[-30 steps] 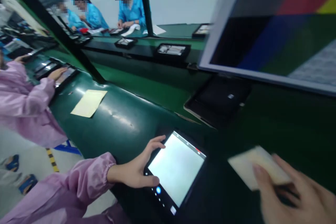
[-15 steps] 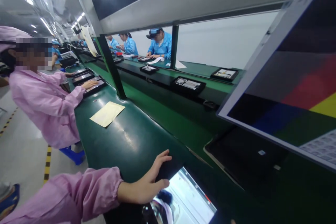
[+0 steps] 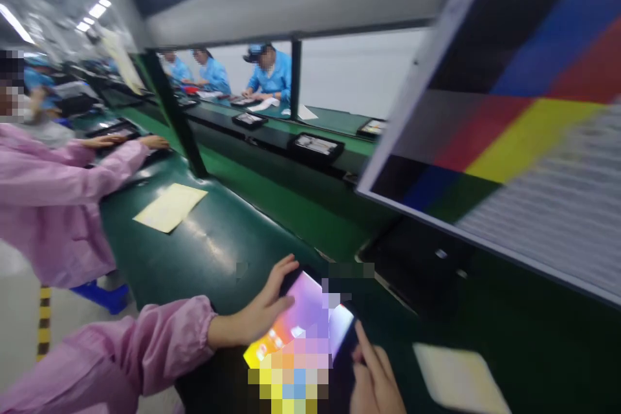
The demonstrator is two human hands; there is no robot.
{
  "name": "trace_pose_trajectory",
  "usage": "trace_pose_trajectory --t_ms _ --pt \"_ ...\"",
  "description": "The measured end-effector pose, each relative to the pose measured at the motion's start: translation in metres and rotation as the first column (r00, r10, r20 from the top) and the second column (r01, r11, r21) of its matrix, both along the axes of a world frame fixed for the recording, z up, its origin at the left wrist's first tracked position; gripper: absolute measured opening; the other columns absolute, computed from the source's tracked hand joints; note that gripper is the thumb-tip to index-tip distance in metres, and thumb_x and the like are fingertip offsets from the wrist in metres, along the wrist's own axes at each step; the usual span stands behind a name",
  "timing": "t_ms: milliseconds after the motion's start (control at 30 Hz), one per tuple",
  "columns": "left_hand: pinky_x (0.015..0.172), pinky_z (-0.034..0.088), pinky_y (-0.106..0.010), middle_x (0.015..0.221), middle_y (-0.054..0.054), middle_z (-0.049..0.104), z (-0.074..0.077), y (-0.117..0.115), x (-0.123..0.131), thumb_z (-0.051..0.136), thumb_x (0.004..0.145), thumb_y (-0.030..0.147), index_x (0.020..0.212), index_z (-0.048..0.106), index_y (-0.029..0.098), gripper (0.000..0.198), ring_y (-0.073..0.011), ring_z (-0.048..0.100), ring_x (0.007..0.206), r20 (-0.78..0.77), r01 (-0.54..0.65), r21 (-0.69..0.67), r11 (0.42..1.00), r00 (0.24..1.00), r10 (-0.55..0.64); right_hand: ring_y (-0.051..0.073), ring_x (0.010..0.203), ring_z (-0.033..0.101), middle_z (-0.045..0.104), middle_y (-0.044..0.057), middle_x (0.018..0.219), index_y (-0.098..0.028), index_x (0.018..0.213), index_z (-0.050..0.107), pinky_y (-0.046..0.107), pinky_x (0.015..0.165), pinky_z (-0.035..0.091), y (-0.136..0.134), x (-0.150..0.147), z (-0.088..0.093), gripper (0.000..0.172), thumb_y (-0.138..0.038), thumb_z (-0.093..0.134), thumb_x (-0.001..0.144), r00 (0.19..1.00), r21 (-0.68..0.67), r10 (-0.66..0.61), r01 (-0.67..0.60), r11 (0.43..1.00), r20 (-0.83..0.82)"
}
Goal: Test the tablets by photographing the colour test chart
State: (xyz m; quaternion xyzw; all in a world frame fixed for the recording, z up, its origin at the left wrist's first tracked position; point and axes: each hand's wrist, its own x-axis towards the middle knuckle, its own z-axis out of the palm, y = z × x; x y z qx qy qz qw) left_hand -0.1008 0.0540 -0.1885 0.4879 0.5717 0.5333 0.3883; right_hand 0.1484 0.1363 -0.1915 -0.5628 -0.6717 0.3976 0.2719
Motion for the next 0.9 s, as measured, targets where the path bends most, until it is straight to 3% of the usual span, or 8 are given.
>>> trace_pose_trajectory --t_ms 100,233,433,767,900 --pt "0.134 -0.001 -0.056 0.178 -0.013 0.007 -0.005 -0.007 0.003 0.053 0.103 0.047 0.156 0.034 0.028 0.060 -0.0306 0.001 0.166 0.051 -0.019 0.000 1.000 0.999 0.019 0.019 0.068 0.066 0.066 0.002 0.088 -0.025 0.123 0.080 0.031 0.058 0.056 -0.019 -0.010 0.021 0.049 -0.037 0.051 0.086 0.995 0.027 0.027 -0.024 0.999 -0.099" --pt "0.134 0.019 -0.053 0.179 -0.008 -0.002 -0.011 -0.014 0.006 0.050 0.105 0.048 0.157 0.029 0.034 0.058 -0.0298 0.014 0.165 0.151 0.013 -0.029 0.999 0.989 -0.008 0.014 0.056 0.055 0.062 0.000 0.083 -0.020 0.120 0.080 0.024 0.044 0.044 -0.026 -0.009 0.025 0.046 -0.027 0.050 0.086 0.968 0.087 0.068 -0.048 0.995 -0.241" --pt "0.131 0.030 -0.049 0.180 0.001 0.003 -0.013 -0.022 0.006 0.055 0.104 0.047 0.156 0.035 0.041 0.056 -0.0280 0.014 0.165 0.151 -0.004 -0.086 0.996 0.988 0.017 0.016 0.072 0.057 0.058 0.005 0.099 -0.019 0.132 0.074 0.027 0.056 0.045 -0.036 -0.007 0.038 0.052 -0.025 0.042 0.092 0.985 -0.183 0.016 -0.048 0.982 -0.170" --pt "0.128 0.035 -0.054 0.179 0.003 0.007 -0.008 -0.025 0.001 0.055 0.104 0.047 0.155 0.039 0.044 0.054 -0.0315 0.016 0.164 0.052 -0.010 -0.117 0.993 0.999 0.016 0.017 0.078 0.057 0.057 0.004 0.104 -0.022 0.126 0.075 0.031 0.064 0.045 -0.039 -0.005 0.041 0.047 -0.023 0.042 0.092 0.984 -0.254 0.030 -0.075 0.964 -0.173" --pt "0.128 0.032 -0.055 0.179 0.002 0.007 -0.007 -0.027 0.001 0.054 0.104 0.047 0.155 0.039 0.044 0.053 -0.0312 0.017 0.164 0.012 -0.012 -0.117 0.993 1.000 0.013 0.016 0.078 0.056 0.055 0.004 0.107 -0.023 0.136 0.069 0.031 0.066 0.047 -0.038 -0.007 0.038 0.052 -0.021 0.043 0.091 0.985 -0.269 0.012 -0.059 0.961 -0.171"
